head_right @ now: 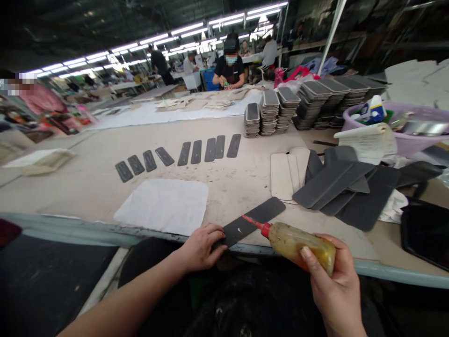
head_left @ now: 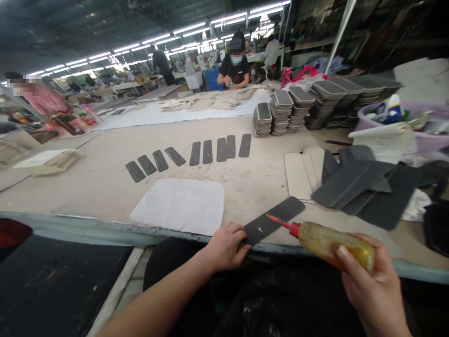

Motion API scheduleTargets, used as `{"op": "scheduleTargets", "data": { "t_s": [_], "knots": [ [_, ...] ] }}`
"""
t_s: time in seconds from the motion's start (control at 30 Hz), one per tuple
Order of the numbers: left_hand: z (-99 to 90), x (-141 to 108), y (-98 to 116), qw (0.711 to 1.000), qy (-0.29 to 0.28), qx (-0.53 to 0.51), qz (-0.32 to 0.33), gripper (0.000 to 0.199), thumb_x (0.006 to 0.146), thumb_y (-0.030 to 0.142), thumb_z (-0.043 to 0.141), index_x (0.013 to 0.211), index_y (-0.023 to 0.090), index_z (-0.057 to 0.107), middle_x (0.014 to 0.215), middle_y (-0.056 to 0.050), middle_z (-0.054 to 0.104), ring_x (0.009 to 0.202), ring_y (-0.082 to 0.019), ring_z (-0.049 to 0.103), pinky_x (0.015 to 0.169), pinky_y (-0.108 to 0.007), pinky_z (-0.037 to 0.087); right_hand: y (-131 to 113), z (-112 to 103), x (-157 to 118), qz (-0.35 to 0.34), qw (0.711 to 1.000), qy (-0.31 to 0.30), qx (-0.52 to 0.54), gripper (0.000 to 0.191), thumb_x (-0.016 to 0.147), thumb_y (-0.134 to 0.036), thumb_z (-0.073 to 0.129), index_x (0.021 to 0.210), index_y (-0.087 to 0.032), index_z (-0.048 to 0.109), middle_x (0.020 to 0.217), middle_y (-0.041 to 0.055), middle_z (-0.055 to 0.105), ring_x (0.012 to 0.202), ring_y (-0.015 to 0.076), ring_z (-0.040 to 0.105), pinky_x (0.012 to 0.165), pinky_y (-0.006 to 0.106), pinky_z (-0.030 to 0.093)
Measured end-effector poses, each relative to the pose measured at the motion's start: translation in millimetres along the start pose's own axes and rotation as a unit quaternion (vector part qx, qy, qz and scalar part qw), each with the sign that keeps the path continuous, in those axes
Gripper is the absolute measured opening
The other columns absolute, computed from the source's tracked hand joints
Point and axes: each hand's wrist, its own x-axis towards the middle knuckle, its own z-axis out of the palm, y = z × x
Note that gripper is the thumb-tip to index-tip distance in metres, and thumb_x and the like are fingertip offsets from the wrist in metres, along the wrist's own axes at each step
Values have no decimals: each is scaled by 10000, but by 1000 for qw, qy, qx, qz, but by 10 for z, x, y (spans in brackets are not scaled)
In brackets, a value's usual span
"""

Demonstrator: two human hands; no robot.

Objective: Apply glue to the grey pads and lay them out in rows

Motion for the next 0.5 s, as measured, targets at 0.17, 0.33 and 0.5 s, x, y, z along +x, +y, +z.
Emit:
{"op": "scheduleTargets", "data": {
  "t_s": [0.17, 0.33, 0.5],
  "knots": [
    [74, 118, 87, 996, 30, 58, -61, 460, 904, 487, 456, 1269, 220, 538, 934, -92, 591, 872, -257, 534, 777, -391, 473, -10, 68, 0, -67, 997, -7, -44, 422, 607, -374, 808, 981, -358, 612, 854, -38, 531, 761, 153, 489, 896, 318, 436],
    [186, 220, 106, 993, 25, 95, -72, 363, 904, 431, 478, 1235, 332, 588, 924, -87, 515, 871, -259, 501, 752, -394, 448, 28, 64, 66, -60, 998, -14, -23, 407, 627, -337, 802, 989, -338, 616, 852, -50, 555, 777, 137, 508, 858, 276, 457],
    [265, 197, 17, 998, 40, 26, -43, 251, 905, 279, 491, 1051, 305, 693, 985, -66, 497, 904, -215, 492, 803, -357, 440, 52, 131, 232, 85, 995, -30, 53, 400, 616, -317, 801, 978, -264, 639, 974, -19, 633, 852, 151, 589, 722, 255, 517]
  ]
}}
